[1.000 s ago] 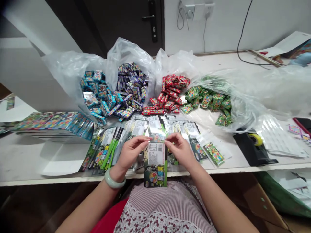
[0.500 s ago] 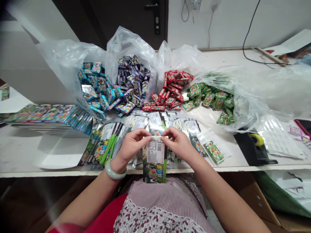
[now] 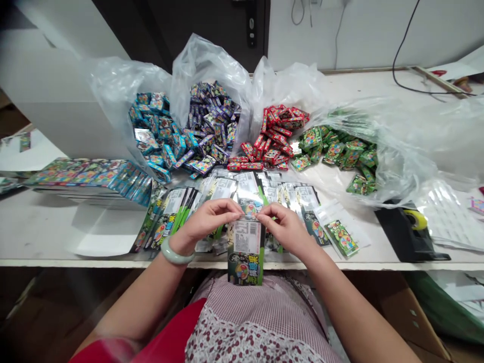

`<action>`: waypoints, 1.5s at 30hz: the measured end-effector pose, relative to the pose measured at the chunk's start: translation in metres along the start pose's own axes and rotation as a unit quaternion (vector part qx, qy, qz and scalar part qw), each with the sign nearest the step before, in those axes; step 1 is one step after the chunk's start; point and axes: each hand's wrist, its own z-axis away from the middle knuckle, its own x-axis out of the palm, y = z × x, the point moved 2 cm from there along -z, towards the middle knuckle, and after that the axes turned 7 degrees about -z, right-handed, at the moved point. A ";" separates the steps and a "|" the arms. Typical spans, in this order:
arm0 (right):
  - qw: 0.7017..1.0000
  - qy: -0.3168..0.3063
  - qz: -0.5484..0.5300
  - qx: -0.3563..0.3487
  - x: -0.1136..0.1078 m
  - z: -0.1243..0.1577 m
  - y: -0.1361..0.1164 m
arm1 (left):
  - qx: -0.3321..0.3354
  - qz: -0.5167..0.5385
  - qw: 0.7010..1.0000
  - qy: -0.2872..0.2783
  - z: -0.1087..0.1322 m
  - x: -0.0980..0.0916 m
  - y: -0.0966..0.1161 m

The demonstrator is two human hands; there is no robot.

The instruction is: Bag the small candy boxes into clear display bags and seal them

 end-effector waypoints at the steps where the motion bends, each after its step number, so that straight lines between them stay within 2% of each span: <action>1: 1.000 0.004 0.015 -0.027 0.000 0.002 0.001 | 0.008 -0.015 1.000 -0.007 0.002 0.000 0.001; 4: 0.994 0.017 0.042 -0.100 0.003 0.010 0.006 | 0.031 -0.039 0.999 -0.002 0.010 0.004 0.000; 8: 0.981 0.074 0.070 -0.165 0.011 0.014 0.011 | 0.050 -0.030 0.995 0.085 0.019 0.014 -0.007; 11: 0.978 0.086 0.057 -0.179 0.014 0.011 0.008 | 0.038 -0.044 0.990 0.130 0.020 0.018 -0.010; 15: 0.981 0.078 0.049 -0.168 0.013 0.008 0.005 | 0.065 -0.087 0.988 0.109 0.015 0.015 -0.010; 18: 0.979 0.079 0.062 -0.180 0.014 0.006 0.004 | 0.054 -0.123 0.986 0.099 0.011 0.012 -0.014; 20: 0.984 0.058 0.051 -0.163 0.010 0.005 0.006 | 0.048 -0.138 0.984 0.105 0.011 0.012 -0.016; 22: 0.991 0.049 0.053 -0.110 -0.009 0.007 0.013 | 0.058 -0.138 0.982 0.113 0.012 0.012 -0.015; 24: 0.987 0.117 0.111 -0.027 -0.047 0.013 0.024 | 0.072 -0.136 0.980 0.124 0.015 0.010 -0.013; 25: 0.963 0.199 0.178 0.028 -0.072 0.019 0.032 | 0.077 -0.136 0.979 0.128 0.015 0.009 -0.012; 27: 0.923 0.295 0.236 0.077 -0.122 0.033 0.045 | 0.083 -0.132 0.978 0.136 0.016 0.007 -0.011; 29: 0.894 0.334 0.278 0.114 -0.161 0.044 0.058 | 0.086 -0.128 0.978 0.142 0.015 0.007 -0.010; 31: 0.875 0.347 0.304 0.145 -0.182 0.049 0.070 | 0.086 -0.125 0.978 0.142 0.012 0.009 -0.010; 33: 0.866 0.350 0.317 0.167 -0.188 0.046 0.080 | 0.086 -0.128 0.978 0.141 0.009 0.012 -0.008; 35: 0.863 0.351 0.319 0.177 -0.186 0.042 0.086 | 0.086 -0.133 0.978 0.139 0.008 0.014 -0.007; 39: 0.876 0.339 0.296 0.172 -0.176 0.044 0.092 | 0.084 -0.134 0.978 0.137 0.010 0.013 -0.007; 42: 0.894 0.330 0.261 0.155 -0.171 0.055 0.085 | 0.089 -0.123 0.979 0.137 0.010 0.013 -0.010; 45: 0.916 0.312 0.216 0.130 -0.157 0.058 0.060 | 0.097 -0.104 0.982 0.127 0.008 0.017 -0.010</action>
